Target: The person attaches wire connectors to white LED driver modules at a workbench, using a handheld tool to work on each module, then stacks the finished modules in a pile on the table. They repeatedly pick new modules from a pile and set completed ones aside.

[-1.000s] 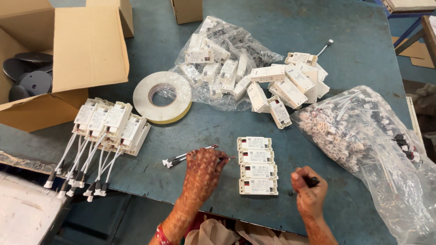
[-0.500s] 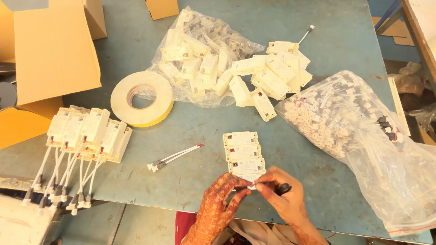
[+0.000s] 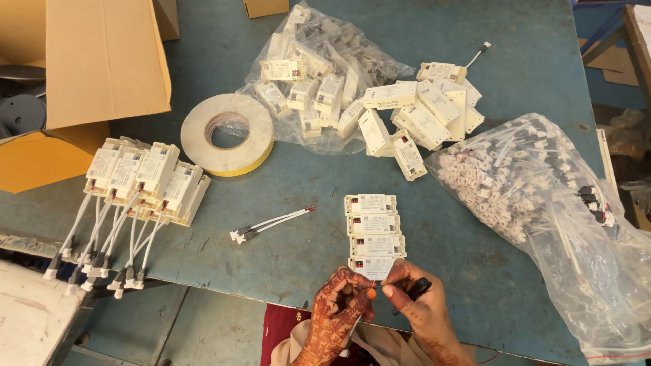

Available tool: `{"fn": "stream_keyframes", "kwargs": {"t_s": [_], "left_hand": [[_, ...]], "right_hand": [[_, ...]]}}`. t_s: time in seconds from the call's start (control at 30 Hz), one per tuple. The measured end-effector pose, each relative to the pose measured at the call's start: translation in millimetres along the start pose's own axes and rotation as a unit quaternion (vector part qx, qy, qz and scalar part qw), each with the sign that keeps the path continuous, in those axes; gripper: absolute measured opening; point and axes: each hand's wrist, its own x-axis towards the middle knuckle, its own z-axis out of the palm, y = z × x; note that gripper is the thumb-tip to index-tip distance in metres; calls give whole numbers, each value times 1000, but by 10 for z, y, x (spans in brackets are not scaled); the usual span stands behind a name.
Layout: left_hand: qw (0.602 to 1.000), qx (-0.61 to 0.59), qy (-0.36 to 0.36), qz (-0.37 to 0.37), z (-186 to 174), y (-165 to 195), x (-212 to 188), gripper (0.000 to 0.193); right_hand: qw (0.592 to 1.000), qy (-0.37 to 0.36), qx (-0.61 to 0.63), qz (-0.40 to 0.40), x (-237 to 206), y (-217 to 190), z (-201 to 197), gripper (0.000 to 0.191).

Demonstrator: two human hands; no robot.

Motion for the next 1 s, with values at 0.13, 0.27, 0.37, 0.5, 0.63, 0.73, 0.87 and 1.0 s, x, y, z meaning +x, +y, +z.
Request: {"fn": "stream_keyframes", "kwargs": {"t_s": [0.13, 0.27, 0.37, 0.5, 0.63, 0.73, 0.87, 1.0], "left_hand": [[997, -59, 42, 23, -17, -13, 21, 15], [964, 229, 65, 116, -35, 239, 4, 7], [903, 326, 3, 280, 3, 417, -41, 14], [871, 414, 25, 264, 84, 509, -42, 19], [848, 436, 32, 301, 96, 512, -41, 19], [838, 451, 23, 305, 72, 506, -42, 18], [837, 452, 16, 309, 64, 486, -33, 17], [852, 439, 14, 286, 67, 455, -28, 18]], "right_hand": [[998, 27, 27, -42, -6, 178, 18, 14], [993, 82, 87, -15, 52, 119, -71, 13], [997, 52, 31, -44, 0, -39, -96, 13], [983, 21, -133, -122, -97, -267, 18, 15], [949, 41, -253, -183, -93, -445, 170, 24], [938, 58, -296, -171, -89, -523, 221, 24], [931, 65, -311, -178, -88, -512, 221, 22], [902, 68, -345, -252, -76, -441, 210, 24]]}}
